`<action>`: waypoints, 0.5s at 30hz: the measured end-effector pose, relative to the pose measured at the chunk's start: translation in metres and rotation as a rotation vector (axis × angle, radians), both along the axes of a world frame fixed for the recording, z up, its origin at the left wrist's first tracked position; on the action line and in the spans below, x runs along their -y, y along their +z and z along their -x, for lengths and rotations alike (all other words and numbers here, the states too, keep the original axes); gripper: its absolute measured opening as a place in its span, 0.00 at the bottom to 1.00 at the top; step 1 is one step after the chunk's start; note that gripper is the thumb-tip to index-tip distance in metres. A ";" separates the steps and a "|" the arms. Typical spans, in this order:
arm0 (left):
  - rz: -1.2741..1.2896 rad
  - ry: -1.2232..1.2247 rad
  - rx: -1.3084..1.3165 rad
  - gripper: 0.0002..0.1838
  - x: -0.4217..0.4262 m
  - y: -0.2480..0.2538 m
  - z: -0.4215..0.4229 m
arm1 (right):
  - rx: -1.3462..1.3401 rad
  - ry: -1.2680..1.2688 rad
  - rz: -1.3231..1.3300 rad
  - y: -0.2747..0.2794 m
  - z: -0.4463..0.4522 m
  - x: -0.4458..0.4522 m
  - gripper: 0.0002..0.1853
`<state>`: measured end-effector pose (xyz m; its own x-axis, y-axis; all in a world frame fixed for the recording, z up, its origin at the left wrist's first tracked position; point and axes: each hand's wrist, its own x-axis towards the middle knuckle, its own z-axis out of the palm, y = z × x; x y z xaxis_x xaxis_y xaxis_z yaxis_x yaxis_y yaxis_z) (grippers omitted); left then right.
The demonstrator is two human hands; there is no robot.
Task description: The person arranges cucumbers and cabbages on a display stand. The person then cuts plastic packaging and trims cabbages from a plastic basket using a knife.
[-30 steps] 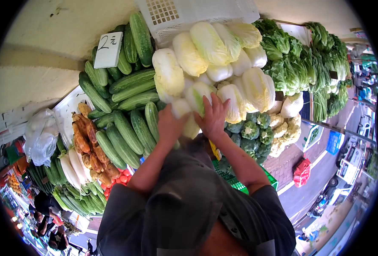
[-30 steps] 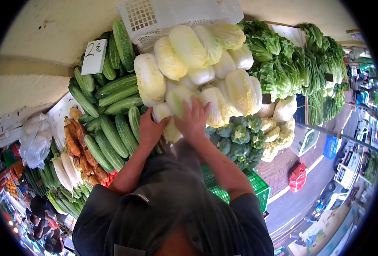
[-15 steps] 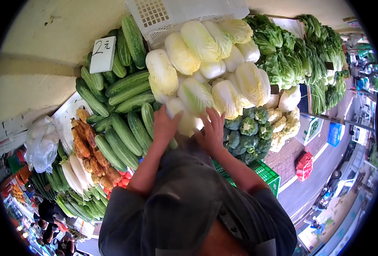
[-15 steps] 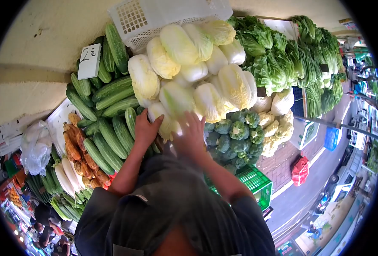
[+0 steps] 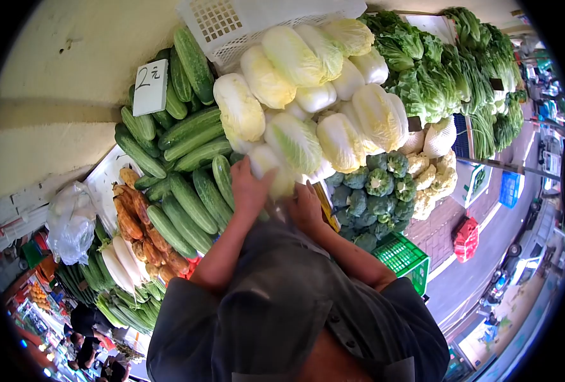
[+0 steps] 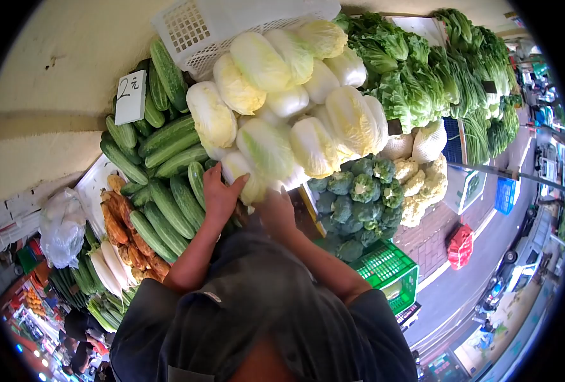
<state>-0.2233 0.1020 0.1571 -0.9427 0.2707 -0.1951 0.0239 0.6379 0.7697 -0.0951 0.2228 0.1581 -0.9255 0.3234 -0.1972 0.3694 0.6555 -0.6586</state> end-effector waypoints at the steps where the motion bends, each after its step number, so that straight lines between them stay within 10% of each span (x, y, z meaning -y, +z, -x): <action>1: -0.001 -0.001 0.016 0.41 -0.001 0.002 0.000 | 0.008 -0.051 0.042 -0.001 -0.001 0.001 0.18; 15: -0.191 0.019 -0.024 0.20 0.001 0.016 0.009 | -0.131 -0.399 -0.029 0.018 0.015 -0.049 0.21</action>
<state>-0.2327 0.1011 0.1730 -0.9517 0.2831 -0.1190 0.0334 0.4804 0.8764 -0.1101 0.2718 0.1762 -0.7429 0.6655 -0.0721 0.5127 0.4964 -0.7005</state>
